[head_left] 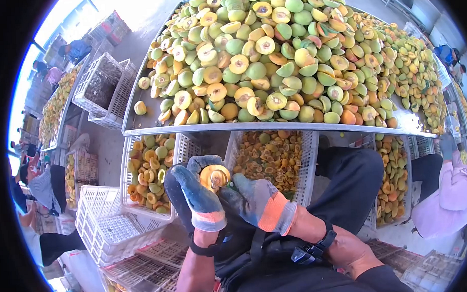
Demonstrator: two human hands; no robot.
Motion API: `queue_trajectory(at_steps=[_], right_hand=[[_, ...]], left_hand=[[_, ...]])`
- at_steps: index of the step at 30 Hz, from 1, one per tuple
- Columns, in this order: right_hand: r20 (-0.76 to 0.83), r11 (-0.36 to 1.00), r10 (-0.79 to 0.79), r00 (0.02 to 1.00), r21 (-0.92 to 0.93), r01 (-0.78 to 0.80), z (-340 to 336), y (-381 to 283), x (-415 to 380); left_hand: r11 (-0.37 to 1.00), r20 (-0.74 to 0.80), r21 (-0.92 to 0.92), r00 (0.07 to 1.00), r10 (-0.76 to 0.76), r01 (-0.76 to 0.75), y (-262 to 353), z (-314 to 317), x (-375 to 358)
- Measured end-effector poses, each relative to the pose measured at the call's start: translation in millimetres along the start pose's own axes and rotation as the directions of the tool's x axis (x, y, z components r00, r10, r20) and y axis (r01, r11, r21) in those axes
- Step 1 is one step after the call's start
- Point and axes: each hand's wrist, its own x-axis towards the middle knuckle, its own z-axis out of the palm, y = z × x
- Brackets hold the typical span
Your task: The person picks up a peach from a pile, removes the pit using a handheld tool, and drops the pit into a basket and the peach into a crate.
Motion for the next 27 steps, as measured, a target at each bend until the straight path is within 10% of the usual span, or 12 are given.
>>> queue_trajectory(at_steps=[8,11,15,18,21,23,27], right_hand=[[0.068,0.998,-0.031,0.997,0.053,0.028,-10.9,-3.3,-10.7],[0.030,0.983,-0.046,0.999,0.181,0.039,-17.7,-8.7,-17.3],[0.102,0.981,0.031,0.994,0.188,-0.050,-11.5,2.8,-25.1],[0.071,0.973,-0.205,0.976,-0.088,0.211,-9.1,10.3,-28.3],[0.079,0.993,-0.097,0.992,0.069,0.091,-13.2,1.2,-22.1],[-0.212,0.945,-0.108,0.971,0.282,0.167,-11.1,-5.2,-15.6],[0.019,0.622,0.348,0.937,0.743,-0.246,-23.9,-6.4,-12.4]], left_hand=[[0.928,0.016,0.288,0.970,0.243,-0.237,14.6,12.3,-20.5],[0.840,0.275,0.357,0.906,0.323,-0.408,18.6,3.4,-18.9],[0.907,0.261,0.292,0.937,0.230,-0.304,17.3,5.1,-21.1],[0.823,0.272,0.377,0.900,0.340,-0.425,13.8,10.7,-21.3],[0.975,0.028,-0.206,0.997,-0.078,0.082,10.3,18.1,-18.5],[0.940,-0.036,-0.295,0.981,-0.193,0.174,7.4,24.4,-15.1],[0.868,-0.050,-0.449,0.965,-0.259,0.210,3.7,28.3,-19.1]])
